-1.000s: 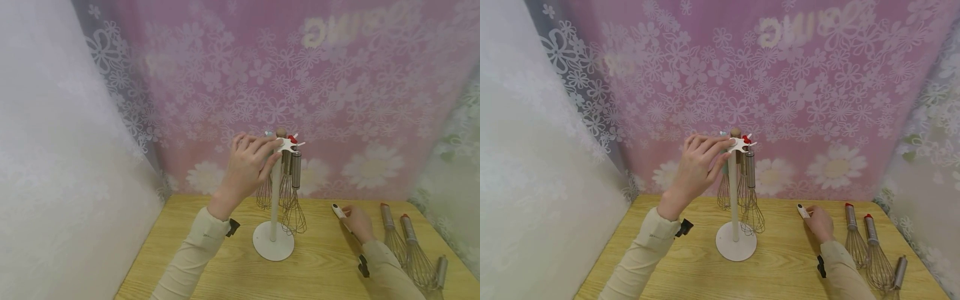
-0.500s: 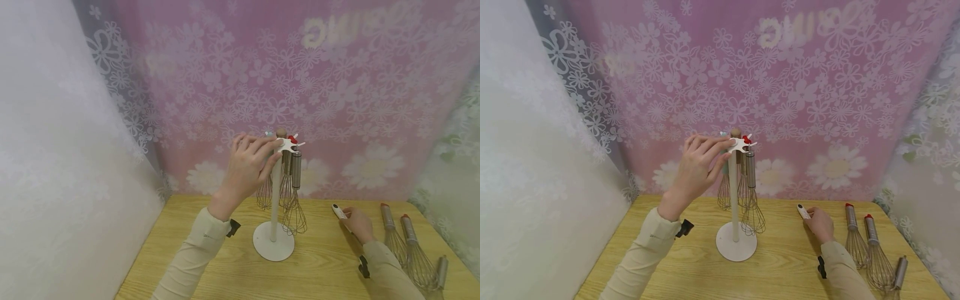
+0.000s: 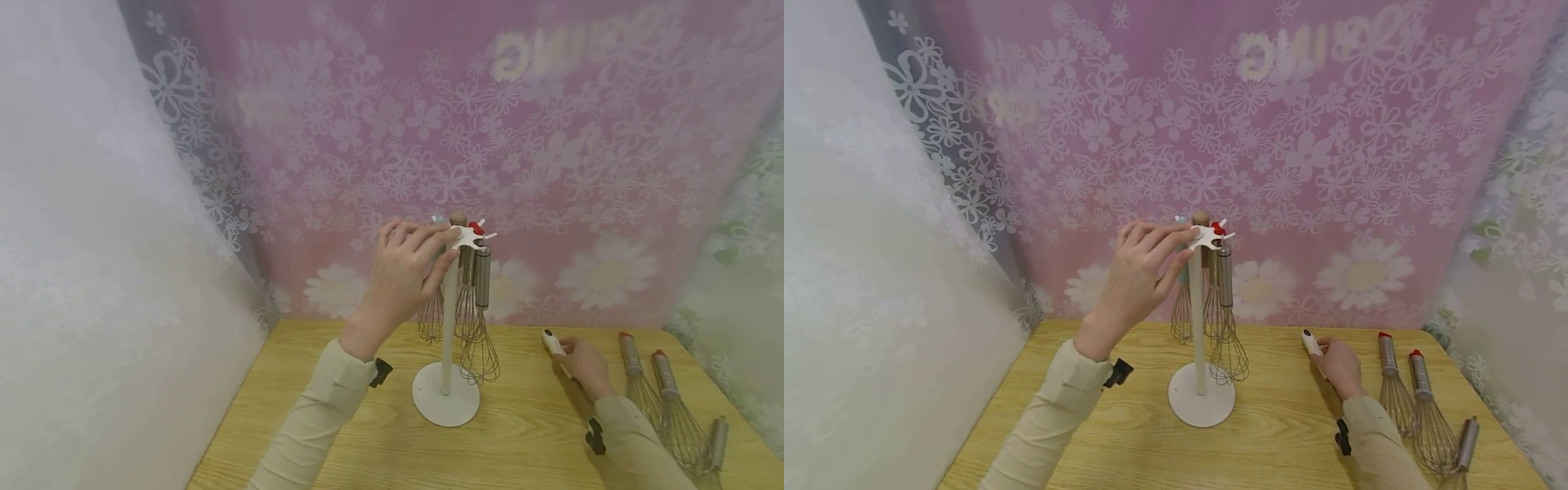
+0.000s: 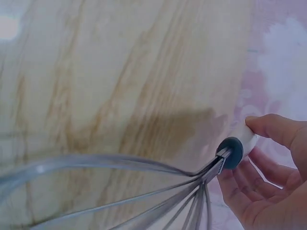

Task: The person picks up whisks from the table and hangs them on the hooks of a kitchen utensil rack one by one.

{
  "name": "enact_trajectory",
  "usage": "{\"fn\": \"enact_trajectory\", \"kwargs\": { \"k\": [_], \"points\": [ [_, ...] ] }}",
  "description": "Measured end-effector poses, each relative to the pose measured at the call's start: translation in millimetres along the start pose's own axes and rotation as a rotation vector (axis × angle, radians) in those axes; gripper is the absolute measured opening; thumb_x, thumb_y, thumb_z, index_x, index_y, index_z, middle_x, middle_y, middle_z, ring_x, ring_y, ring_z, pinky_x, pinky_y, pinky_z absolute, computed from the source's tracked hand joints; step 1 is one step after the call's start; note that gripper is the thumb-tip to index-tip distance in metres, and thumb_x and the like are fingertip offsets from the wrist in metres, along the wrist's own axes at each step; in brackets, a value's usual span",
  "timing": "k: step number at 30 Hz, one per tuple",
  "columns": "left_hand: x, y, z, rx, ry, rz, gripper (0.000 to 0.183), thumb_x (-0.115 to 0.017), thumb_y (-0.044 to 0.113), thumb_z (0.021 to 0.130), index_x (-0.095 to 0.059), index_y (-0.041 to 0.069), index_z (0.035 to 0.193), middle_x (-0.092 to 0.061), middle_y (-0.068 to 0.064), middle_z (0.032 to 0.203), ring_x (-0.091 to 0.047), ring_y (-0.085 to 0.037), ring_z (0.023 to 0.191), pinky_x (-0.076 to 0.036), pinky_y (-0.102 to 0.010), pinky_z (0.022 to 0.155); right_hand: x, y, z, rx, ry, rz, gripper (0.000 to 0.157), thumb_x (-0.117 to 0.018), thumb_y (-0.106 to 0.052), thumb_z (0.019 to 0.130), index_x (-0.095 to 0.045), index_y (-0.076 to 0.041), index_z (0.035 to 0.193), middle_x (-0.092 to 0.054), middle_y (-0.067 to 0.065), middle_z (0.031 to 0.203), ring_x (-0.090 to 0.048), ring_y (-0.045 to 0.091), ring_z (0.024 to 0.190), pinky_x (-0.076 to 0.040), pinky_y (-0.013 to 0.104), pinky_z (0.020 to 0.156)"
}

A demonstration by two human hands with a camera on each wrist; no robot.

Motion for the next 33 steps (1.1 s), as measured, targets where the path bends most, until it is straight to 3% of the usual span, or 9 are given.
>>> {"fn": "enact_trajectory", "kwargs": {
  "k": [8, 16, 23, 28, 33],
  "points": [
    [-0.8, -0.7, -0.4, 0.003, 0.004, -0.012, 0.030, -0.060, 0.033, 0.103, -0.070, 0.020, 0.128, -0.069, 0.000, 0.128, -0.058, -0.021, 0.111, -0.036, -0.050, 0.110, 11.2, -14, -5, 0.025, 0.029, 0.034, 0.049, -0.067, -0.016, 0.094, -0.055, 0.015, 0.130, -0.064, 0.035, 0.115, -0.064, 0.047, 0.097, -0.053, 0.053, 0.074],
    [-0.9, -2.0, -0.5, 0.005, 0.004, -0.016, 0.030, -0.060, 0.033, 0.103, -0.070, 0.019, 0.128, -0.069, 0.000, 0.128, -0.058, -0.021, 0.110, -0.036, -0.048, 0.110, 20.7, -23, -7, 0.076, 0.108, 0.045, 0.046, -0.069, -0.016, 0.093, -0.057, 0.012, 0.128, -0.065, 0.034, 0.112, -0.064, 0.035, 0.082, -0.044, 0.032, 0.058],
    [-0.6, -0.9, -0.8, 0.006, 0.011, -0.020, 0.030, -0.059, 0.033, 0.103, -0.070, 0.019, 0.128, -0.069, 0.001, 0.128, -0.059, -0.021, 0.108, -0.036, -0.047, 0.109, 26.4, -27, -12, 0.107, 0.149, 0.094, 0.047, -0.068, -0.016, 0.094, -0.056, 0.010, 0.132, -0.063, 0.036, 0.114, -0.061, 0.018, 0.064, -0.045, 0.031, 0.047],
    [-0.8, -0.9, -0.5, 0.008, 0.013, -0.024, 0.030, -0.059, 0.033, 0.103, -0.070, 0.019, 0.128, -0.069, 0.001, 0.127, -0.059, -0.021, 0.109, -0.037, -0.047, 0.109, 33.8, -37, -17, 0.126, 0.191, 0.131, 0.050, -0.068, -0.017, 0.097, -0.054, 0.009, 0.137, -0.062, 0.035, 0.118, -0.069, 0.028, 0.075, -0.048, 0.030, 0.046],
    [0.0, -1.0, 0.2, 0.009, 0.017, -0.029, 0.030, -0.059, 0.032, 0.103, -0.070, 0.019, 0.128, -0.070, 0.000, 0.127, -0.059, -0.021, 0.109, -0.036, -0.047, 0.109, 41.9, -43, -21, 0.109, 0.249, 0.189, 0.050, -0.067, -0.018, 0.099, -0.051, 0.006, 0.140, -0.061, 0.035, 0.123, -0.069, 0.042, 0.088, -0.051, 0.030, 0.045]
  ]
}}
Point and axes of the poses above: each hand's wrist, its own z-axis towards the middle knuckle, its own x-axis out of the back of the hand, y = z × x, the point moved 10 cm from there along z, towards the middle knuckle
